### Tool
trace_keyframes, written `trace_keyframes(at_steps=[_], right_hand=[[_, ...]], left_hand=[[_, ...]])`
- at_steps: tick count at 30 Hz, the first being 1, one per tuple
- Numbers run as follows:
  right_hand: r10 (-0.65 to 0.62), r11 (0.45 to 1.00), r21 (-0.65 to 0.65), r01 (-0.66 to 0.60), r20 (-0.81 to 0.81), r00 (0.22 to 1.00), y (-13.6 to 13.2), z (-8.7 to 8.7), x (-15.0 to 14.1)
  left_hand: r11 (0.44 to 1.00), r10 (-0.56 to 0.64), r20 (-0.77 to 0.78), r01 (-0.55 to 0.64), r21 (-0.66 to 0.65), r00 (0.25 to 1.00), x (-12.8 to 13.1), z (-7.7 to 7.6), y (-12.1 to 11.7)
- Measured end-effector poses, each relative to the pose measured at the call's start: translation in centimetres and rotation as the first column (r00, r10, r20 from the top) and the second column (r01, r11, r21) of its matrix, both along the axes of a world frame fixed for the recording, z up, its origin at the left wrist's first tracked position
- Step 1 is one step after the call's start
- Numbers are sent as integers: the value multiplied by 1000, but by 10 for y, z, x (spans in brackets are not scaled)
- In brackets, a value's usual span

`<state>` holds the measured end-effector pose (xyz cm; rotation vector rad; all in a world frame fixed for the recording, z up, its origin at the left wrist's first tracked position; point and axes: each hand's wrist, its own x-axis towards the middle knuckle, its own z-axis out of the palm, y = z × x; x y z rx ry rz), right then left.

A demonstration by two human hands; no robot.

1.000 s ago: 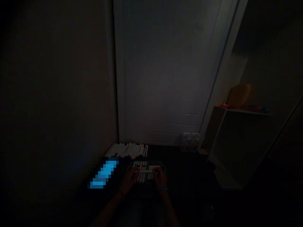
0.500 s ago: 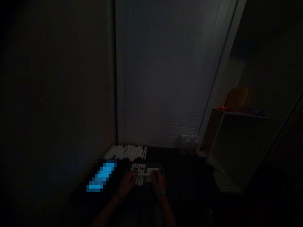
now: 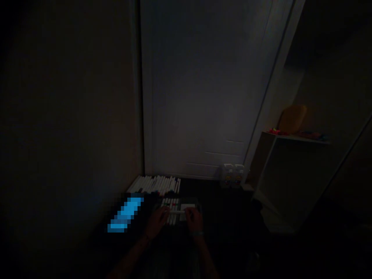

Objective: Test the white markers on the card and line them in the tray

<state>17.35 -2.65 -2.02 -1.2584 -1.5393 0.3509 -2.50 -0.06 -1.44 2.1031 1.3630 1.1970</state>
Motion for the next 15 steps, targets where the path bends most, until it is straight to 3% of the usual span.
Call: trace_keyframes(at_steps=[7, 15], right_hand=[[-4, 1000, 8, 4, -3, 1000, -8, 12, -2], [-3, 1000, 17, 3, -20, 1000, -5, 10, -2]], left_hand=[[1000, -28, -15, 28, 2, 1000, -1, 2, -2], [999, -34, -22, 34, -18, 999, 0, 8, -5]])
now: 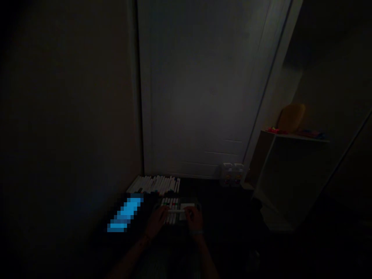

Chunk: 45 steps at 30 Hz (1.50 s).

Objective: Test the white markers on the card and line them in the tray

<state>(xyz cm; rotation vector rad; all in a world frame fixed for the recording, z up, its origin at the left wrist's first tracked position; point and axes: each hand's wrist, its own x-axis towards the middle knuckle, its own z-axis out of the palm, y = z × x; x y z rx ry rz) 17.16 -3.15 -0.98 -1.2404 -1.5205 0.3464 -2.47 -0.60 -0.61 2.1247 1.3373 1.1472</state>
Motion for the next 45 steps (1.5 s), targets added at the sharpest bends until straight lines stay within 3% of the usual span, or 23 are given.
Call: trace_keyframes(at_steps=[7, 18, 33, 45], right_hand=[[-4, 1000, 0, 4, 0, 1000, 2, -3, 1], [39, 999, -10, -39, 100, 994, -3, 2, 3], [43, 998, -42, -42, 15, 999, 9, -13, 5], [51, 999, 5, -51, 14, 999, 1, -2, 4]], left_hand=[[999, 27, 28, -28, 26, 999, 0, 1, 0], [999, -43, 33, 42, 19, 999, -1, 9, -5], [1000, 15, 17, -15, 3, 1000, 0, 5, -2], [1000, 11, 40, -11, -4, 999, 0, 13, -8]])
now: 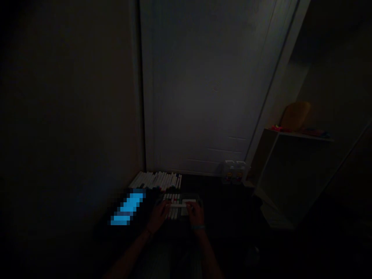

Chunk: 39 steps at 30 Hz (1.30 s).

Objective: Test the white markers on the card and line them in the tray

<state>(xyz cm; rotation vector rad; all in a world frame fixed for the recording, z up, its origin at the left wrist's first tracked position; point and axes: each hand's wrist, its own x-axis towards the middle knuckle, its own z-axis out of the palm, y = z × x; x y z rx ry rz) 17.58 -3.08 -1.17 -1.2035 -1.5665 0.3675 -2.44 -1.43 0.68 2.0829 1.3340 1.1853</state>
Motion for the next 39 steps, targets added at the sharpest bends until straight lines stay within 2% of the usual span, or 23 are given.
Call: trace_keyframes(at_steps=[10, 17, 23, 31, 39], right_hand=[[1, 1000, 13, -1, -4, 1000, 0, 2, 0], [-11, 999, -38, 10, -22, 1000, -1, 1, 0], [-6, 998, -57, 2, -77, 997, 4, -4, 0], [3, 1000, -26, -6, -86, 996, 1, -1, 1], [-14, 999, -49, 7, -129, 992, 0, -1, -2]], left_hand=[[1000, -7, 21, 8, -30, 1000, 0, -1, 2], [997, -17, 100, 24, -68, 995, 1, 3, 0], [998, -44, 145, 50, -33, 988, 0, -2, 3], [996, -65, 149, 73, -47, 987, 0, 2, 2], [997, -4, 84, 10, -74, 996, 0, 5, -1]])
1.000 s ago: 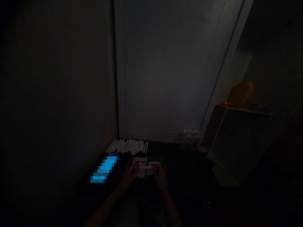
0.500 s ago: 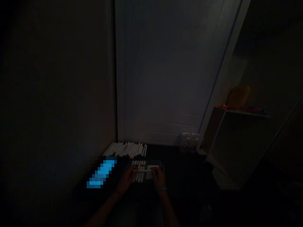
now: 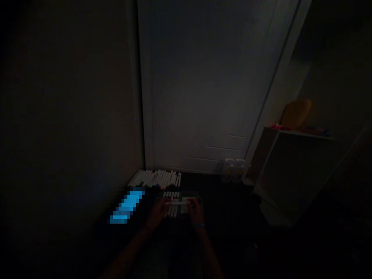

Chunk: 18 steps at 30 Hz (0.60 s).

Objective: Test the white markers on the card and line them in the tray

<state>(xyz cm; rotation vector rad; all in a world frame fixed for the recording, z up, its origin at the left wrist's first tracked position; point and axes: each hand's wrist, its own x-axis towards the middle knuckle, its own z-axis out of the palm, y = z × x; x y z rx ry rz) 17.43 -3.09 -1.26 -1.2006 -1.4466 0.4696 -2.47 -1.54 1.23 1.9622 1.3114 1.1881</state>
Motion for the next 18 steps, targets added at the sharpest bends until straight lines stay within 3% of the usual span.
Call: trace_keyframes(at_steps=[6, 18], right_hand=[[-7, 1000, -7, 7, 8, 1000, 0, -2, 1], [-9, 1000, 7, 9, -19, 1000, 0, 0, 1]], left_hand=[[1000, -22, 45, 21, 20, 999, 0, -4, 3], [996, -22, 46, 26, -85, 999, -1, -5, 3]])
